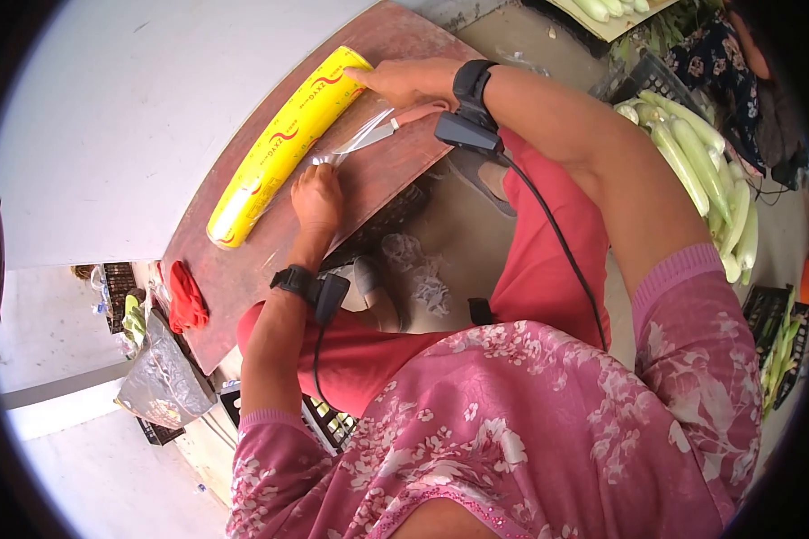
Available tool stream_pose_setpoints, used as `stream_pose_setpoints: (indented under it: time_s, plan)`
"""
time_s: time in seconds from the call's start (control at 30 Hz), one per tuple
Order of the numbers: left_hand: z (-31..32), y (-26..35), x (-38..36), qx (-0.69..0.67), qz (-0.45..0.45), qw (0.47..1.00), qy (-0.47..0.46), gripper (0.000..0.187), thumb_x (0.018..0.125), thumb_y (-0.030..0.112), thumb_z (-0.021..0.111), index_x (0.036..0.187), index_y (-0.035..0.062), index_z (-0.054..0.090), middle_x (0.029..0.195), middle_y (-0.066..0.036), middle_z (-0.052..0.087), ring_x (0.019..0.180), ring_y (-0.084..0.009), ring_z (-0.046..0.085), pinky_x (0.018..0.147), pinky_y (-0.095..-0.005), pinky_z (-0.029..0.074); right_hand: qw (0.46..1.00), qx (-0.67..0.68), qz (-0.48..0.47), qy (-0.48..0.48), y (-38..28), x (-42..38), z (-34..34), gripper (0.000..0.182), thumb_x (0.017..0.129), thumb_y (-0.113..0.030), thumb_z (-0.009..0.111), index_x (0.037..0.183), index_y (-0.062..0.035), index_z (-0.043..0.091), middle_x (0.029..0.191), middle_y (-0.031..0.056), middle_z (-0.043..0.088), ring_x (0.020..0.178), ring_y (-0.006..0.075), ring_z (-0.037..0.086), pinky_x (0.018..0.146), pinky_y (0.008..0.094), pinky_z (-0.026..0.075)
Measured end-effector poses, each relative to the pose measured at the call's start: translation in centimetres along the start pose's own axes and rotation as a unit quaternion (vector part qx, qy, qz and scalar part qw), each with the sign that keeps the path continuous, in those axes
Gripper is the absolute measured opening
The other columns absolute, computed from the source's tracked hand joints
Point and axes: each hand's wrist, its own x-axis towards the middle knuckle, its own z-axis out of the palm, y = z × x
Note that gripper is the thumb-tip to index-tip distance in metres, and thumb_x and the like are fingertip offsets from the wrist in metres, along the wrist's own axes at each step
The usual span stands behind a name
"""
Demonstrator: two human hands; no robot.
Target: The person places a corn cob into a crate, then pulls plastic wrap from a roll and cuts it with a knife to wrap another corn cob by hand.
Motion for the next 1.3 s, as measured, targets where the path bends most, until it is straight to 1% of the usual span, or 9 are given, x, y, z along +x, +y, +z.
stream_pose_setpoints:
  time_s: [0.13, 0.53, 0.63, 0.73, 0.77, 0.83, 0.93, 1.13, 1.3]
  plan:
    - [-0.9, 0.4, -0.6, 0.032, 0.07, 0.995, 0.069, 0.005, 0.08, 0.011, 0.056, 0.082, 0.0078, 0.06, 0.089, -0.01, 0.061, 0.088, -0.0298, 0.056, 0.076, -0.0407, 0.044, 1.0, -0.006, 0.008, -0.015, -0.3, -0.1, -0.3, 0.085, 0.077, 0.005, 0.052, 0.151, -0.0087, 0.011, 0.084, 0.0266, 0.061, 0.076, 0.0392, 0.061, 0.067, 0.0456, 0.047]
    - [-1.9, 0.8, -2.9, 0.029, 0.134, 0.99, 0.033, 0.006, 0.077, 0.011, 0.055, 0.081, 0.0073, 0.054, 0.087, -0.01, 0.055, 0.086, -0.029, 0.053, 0.074, -0.0419, 0.041, 1.0, -0.025, -0.009, -0.009, 1.0, 0.4, 0.7, 0.087, 0.077, 0.008, 0.05, 0.151, -0.011, 0.007, 0.096, 0.0283, 0.06, 0.086, 0.0413, 0.06, 0.073, 0.0459, 0.047]
    - [-1.3, 0.6, -2.8, 0.018, 0.036, 0.999, 0.015, 0.006, 0.08, 0.01, 0.057, 0.084, 0.0064, 0.055, 0.082, -0.011, 0.056, 0.083, -0.0314, 0.055, 0.073, -0.0433, 0.042, 1.0, -0.023, -0.016, -0.001, 1.4, 0.4, 1.1, 0.088, 0.077, 0.009, 0.05, 0.151, -0.0096, 0.006, 0.097, 0.028, 0.06, 0.086, 0.0412, 0.06, 0.074, 0.0458, 0.047]
    - [-1.7, 1.1, -2.1, -0.084, -0.03, 0.993, 0.074, 0.007, 0.086, 0.008, 0.056, 0.091, 0.0033, 0.056, 0.08, -0.011, 0.06, 0.075, -0.028, 0.059, 0.066, -0.039, 0.047, 1.0, -0.02, -0.003, -0.016, 0.9, 0.5, 0.7, 0.087, 0.077, 0.009, 0.05, 0.151, -0.0079, 0.006, 0.096, 0.028, 0.06, 0.085, 0.0412, 0.06, 0.074, 0.0459, 0.047]
    - [-1.8, 1.6, -1.7, -0.201, -0.158, 0.965, 0.054, 0.007, 0.088, 0.008, 0.055, 0.092, 0.0028, 0.056, 0.081, -0.011, 0.061, 0.074, -0.026, 0.06, 0.063, -0.0364, 0.047, 1.0, -0.026, -0.005, -0.018, 0.7, 0.3, 0.5, 0.087, 0.077, 0.009, 0.05, 0.151, -0.0076, 0.006, 0.096, 0.0281, 0.06, 0.085, 0.0411, 0.06, 0.074, 0.046, 0.047]
    - [-1.9, 2.5, -0.7, -0.414, -0.394, 0.82, 0.01, 0.007, 0.09, 0.007, 0.054, 0.095, 0.0019, 0.055, 0.084, -0.012, 0.062, 0.07, -0.0218, 0.061, 0.056, -0.0313, 0.048, 0.999, -0.032, -0.007, -0.018, 0.6, 0.3, 0.4, 0.087, 0.077, 0.009, 0.05, 0.151, -0.0073, 0.007, 0.095, 0.0282, 0.06, 0.084, 0.0409, 0.059, 0.073, 0.046, 0.047]
    - [-1.2, 1.2, 0.0, -0.697, -0.473, 0.538, -0.025, 0.011, 0.092, 0.006, 0.051, 0.102, 0.0026, 0.052, 0.086, -0.012, 0.063, 0.067, -0.0165, 0.061, 0.051, -0.0244, 0.046, 0.999, -0.035, -0.011, -0.011, 0.8, 0.3, 0.5, 0.088, 0.076, 0.009, 0.05, 0.151, -0.0073, 0.007, 0.094, 0.0284, 0.06, 0.083, 0.0406, 0.059, 0.073, 0.046, 0.047]
    - [-0.4, 0.6, 1.1, -0.811, -0.415, 0.41, -0.057, 0.021, 0.093, 0.003, 0.05, 0.113, 0.0052, 0.045, 0.087, -0.013, 0.063, 0.065, -0.0168, 0.06, 0.052, -0.0228, 0.047, 0.999, -0.026, 0.007, -0.024, -0.2, -0.2, -0.5, 0.088, 0.075, 0.009, 0.052, 0.15, -0.0062, 0.01, 0.093, 0.0283, 0.061, 0.084, 0.0406, 0.06, 0.072, 0.0454, 0.047]
    - [0.5, 0.2, 1.1, -0.797, -0.44, 0.405, -0.084, 0.012, 0.095, 0.005, 0.049, 0.107, 0.003, 0.05, 0.085, -0.012, 0.063, 0.065, -0.0176, 0.06, 0.052, -0.0235, 0.047, 1.0, -0.013, 0.0, -0.008, 0.5, -0.1, 0.1, 0.087, 0.075, 0.007, 0.052, 0.15, -0.0064, 0.011, 0.092, 0.0287, 0.061, 0.083, 0.0398, 0.061, 0.072, 0.0454, 0.048]
